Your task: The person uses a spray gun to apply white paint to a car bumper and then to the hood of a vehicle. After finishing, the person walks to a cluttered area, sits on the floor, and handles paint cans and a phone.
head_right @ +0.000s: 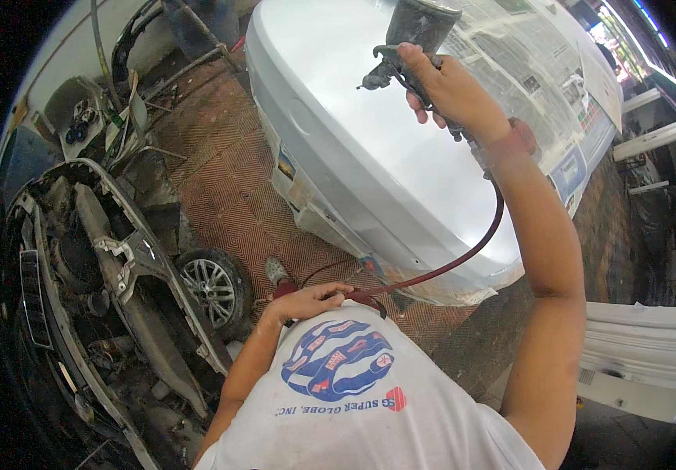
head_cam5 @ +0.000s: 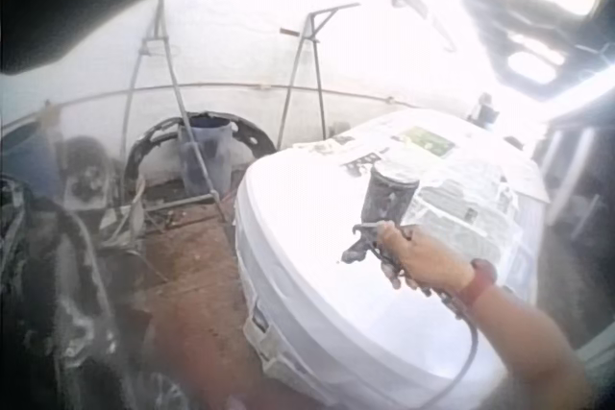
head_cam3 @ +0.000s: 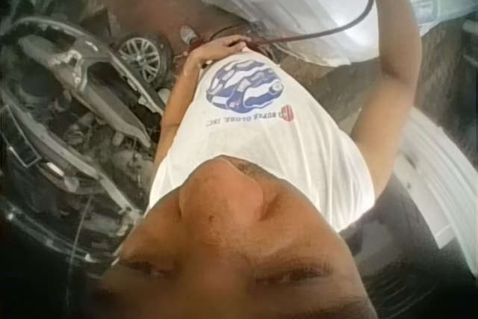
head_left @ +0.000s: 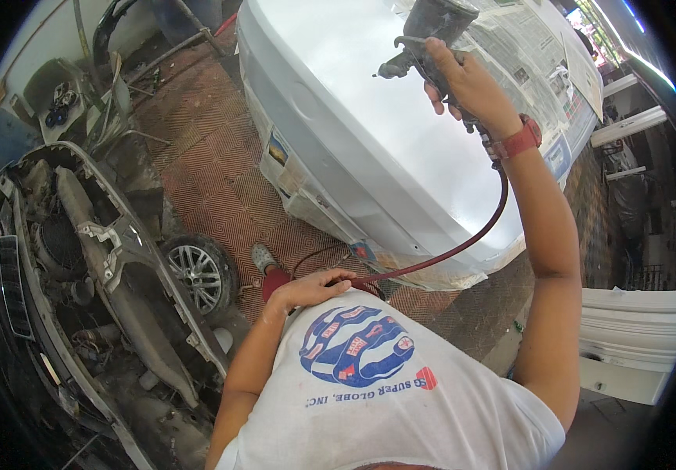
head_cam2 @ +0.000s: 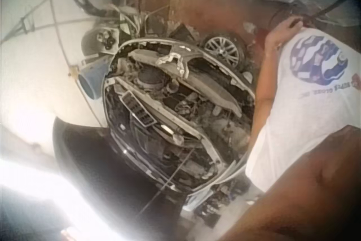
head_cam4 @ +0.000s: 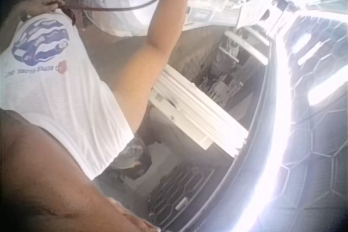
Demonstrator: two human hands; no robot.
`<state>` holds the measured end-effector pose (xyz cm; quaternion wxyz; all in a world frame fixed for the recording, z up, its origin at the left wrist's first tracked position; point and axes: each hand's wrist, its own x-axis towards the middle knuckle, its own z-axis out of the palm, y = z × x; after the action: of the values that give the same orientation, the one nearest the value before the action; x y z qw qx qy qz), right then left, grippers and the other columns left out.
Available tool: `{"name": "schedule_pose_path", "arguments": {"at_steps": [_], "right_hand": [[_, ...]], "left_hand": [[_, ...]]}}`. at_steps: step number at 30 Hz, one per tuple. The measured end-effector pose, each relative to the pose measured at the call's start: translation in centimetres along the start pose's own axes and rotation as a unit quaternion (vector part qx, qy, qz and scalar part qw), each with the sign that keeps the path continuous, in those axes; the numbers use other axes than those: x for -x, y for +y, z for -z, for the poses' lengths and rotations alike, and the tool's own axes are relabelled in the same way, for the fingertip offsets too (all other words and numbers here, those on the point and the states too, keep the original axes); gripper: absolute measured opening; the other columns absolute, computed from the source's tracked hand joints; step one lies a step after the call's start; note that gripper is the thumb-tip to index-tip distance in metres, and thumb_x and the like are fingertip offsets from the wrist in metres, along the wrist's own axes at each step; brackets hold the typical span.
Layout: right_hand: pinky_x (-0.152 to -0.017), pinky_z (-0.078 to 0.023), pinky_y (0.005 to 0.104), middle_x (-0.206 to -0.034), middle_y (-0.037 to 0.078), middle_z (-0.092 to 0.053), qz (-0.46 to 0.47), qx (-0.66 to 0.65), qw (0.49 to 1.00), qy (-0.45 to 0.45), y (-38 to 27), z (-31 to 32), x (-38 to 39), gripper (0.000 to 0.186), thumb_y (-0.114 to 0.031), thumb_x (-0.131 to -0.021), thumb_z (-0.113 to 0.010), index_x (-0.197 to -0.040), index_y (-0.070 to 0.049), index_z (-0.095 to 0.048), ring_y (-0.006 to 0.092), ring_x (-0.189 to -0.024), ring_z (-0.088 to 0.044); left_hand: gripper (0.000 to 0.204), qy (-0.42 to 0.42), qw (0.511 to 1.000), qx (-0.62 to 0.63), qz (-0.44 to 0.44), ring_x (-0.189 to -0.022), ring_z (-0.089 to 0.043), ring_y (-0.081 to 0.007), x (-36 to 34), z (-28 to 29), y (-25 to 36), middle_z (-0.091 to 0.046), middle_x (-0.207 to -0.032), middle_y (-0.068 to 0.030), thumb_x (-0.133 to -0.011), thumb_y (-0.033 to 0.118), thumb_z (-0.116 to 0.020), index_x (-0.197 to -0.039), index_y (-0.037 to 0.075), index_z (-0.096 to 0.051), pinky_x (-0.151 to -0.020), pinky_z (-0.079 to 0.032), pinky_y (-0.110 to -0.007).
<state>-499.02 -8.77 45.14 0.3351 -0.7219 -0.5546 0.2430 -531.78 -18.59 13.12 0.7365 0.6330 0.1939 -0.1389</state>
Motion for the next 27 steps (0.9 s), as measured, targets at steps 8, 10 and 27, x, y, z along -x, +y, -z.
{"name": "schedule_pose_path", "arguments": {"at_steps": [8,10,27], "right_hand": [[-0.041,-0.042,0.0259,-0.066,-0.001,-0.060,-0.101,0.013,0.991,0.091,5.0,3.4,-3.7,0.060,-0.066,-0.108,-0.056,-0.099,-0.008,-0.068,0.0094,-0.049,-0.058],[-0.041,-0.043,0.0268,-0.067,-0.001,-0.060,-0.117,0.020,0.986,0.121,6.3,4.6,-4.6,0.060,-0.067,-0.107,-0.055,-0.100,-0.008,-0.068,0.0096,-0.049,-0.058],[-0.041,-0.045,0.0287,-0.065,0.002,-0.061,-0.113,0.136,0.973,0.147,8.3,7.6,-1.9,0.071,-0.068,-0.107,-0.053,-0.097,0.000,-0.069,0.0122,-0.047,-0.059]], "left_hand": [[0.064,0.002,1.000,0.006,-0.006,-0.144,-0.055,-0.0283,0.7,-0.9,0.7,-0.061,-0.154,-0.0172,-0.113,0.054,-0.054,-0.163,0.014,-0.050,-0.120,-0.043,-0.041],[0.064,0.017,1.000,-0.005,-0.022,-0.142,-0.056,-0.0271,0.5,-1.2,0.1,-0.062,-0.151,-0.0171,-0.114,0.053,-0.054,-0.163,0.013,-0.050,-0.119,-0.044,-0.040],[0.062,0.009,0.999,0.006,-0.036,-0.144,-0.055,-0.0275,0.3,-2.1,0.7,-0.060,-0.155,-0.0167,-0.114,0.047,-0.056,-0.163,0.009,-0.050,-0.120,-0.043,-0.040]]}}
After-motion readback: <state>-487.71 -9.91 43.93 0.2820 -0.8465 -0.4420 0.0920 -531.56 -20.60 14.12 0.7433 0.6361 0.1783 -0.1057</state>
